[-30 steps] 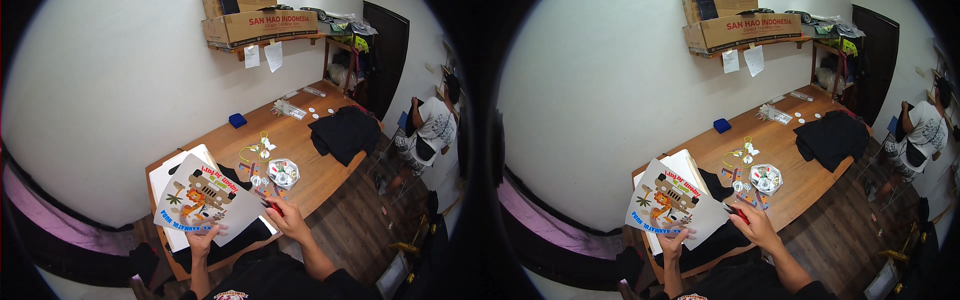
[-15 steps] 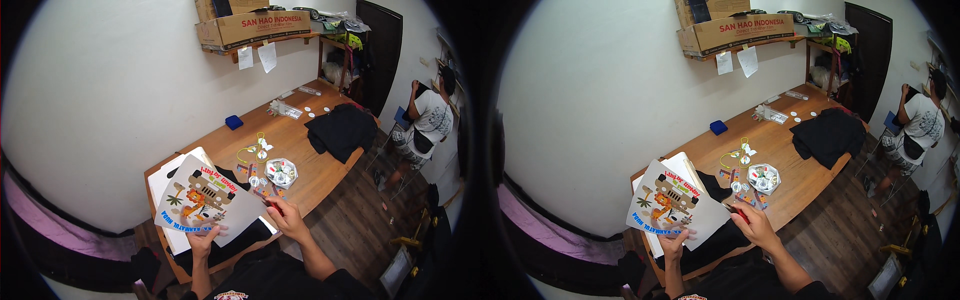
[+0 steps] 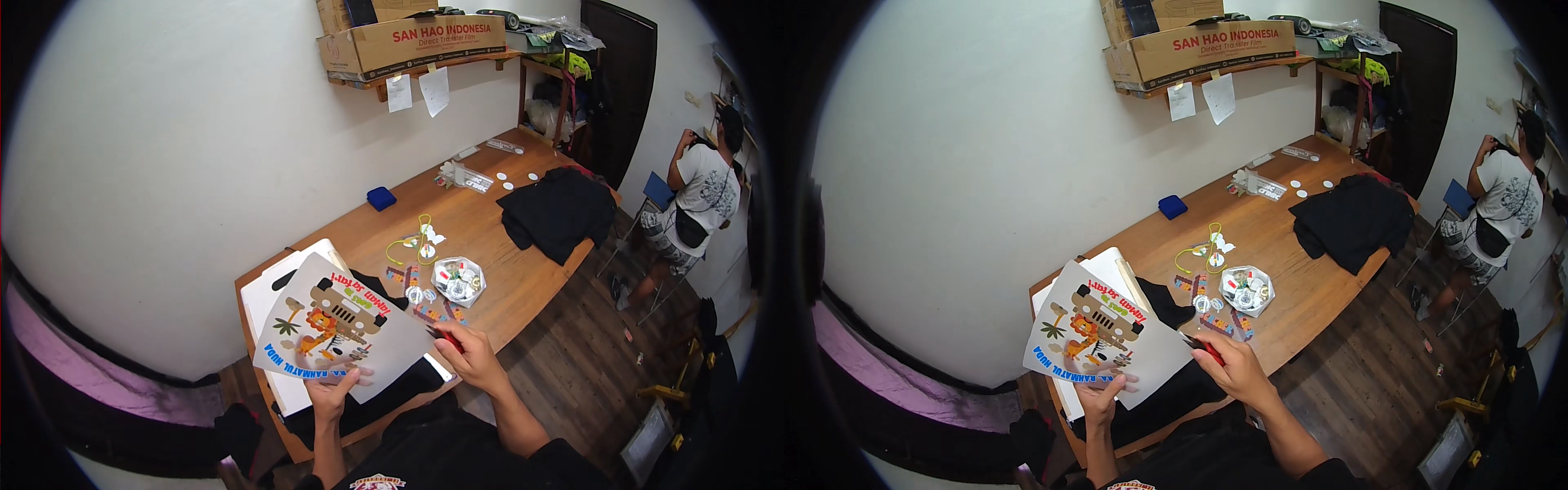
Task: Using scissors to trim and weed a printed vinyl transfer sheet for clothing on a desk.
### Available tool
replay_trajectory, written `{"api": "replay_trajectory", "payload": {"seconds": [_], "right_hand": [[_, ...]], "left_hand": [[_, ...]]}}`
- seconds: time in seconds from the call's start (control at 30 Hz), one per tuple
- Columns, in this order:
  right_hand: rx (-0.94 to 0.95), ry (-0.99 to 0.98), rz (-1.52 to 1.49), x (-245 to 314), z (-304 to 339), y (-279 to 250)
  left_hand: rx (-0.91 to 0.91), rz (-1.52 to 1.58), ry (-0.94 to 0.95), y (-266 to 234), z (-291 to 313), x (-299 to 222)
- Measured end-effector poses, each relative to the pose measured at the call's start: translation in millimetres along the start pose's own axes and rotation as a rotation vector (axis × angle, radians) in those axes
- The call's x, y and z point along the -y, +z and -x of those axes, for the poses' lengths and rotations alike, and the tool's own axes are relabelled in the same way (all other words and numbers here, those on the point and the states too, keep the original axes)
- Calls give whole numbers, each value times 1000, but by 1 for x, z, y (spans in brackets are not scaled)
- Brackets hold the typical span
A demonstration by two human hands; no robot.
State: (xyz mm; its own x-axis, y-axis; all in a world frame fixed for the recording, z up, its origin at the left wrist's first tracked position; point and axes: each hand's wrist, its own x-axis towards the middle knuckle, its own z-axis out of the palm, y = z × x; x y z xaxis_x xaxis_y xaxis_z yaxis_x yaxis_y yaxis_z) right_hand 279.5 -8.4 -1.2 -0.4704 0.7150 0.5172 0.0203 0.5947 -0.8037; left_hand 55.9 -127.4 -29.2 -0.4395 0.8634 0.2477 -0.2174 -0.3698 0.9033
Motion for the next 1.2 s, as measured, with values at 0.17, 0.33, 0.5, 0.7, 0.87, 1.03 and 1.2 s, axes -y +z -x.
{"api": "replay_trajectory", "payload": {"seconds": [0.17, 0.33, 0.5, 0.7, 0.87, 1.03, 1.2], "right_hand": [[6, 17, -10, 0, 1, -4], [-4, -5, -15, -4, 2, -6], [-26, 7, -13, -5, 5, -7], [-49, 21, -3, -5, 9, -13], [-11, 34, -17, 1, 8, -19], [-16, -12, -17, -3, 12, -19], [0, 27, -23, 4, 15, -21]], "left_hand": [[15, 12, 33, 4, 0, 0], [-15, 21, 27, 9, 2, 1], [-8, 7, -20, 9, 2, 4], [-17, 13, -13, 15, 5, 6], [-43, -11, -93, 10, 7, 11], [-44, 3, -94, 15, 9, 10], [-34, -4, -99, 14, 10, 9]]}}
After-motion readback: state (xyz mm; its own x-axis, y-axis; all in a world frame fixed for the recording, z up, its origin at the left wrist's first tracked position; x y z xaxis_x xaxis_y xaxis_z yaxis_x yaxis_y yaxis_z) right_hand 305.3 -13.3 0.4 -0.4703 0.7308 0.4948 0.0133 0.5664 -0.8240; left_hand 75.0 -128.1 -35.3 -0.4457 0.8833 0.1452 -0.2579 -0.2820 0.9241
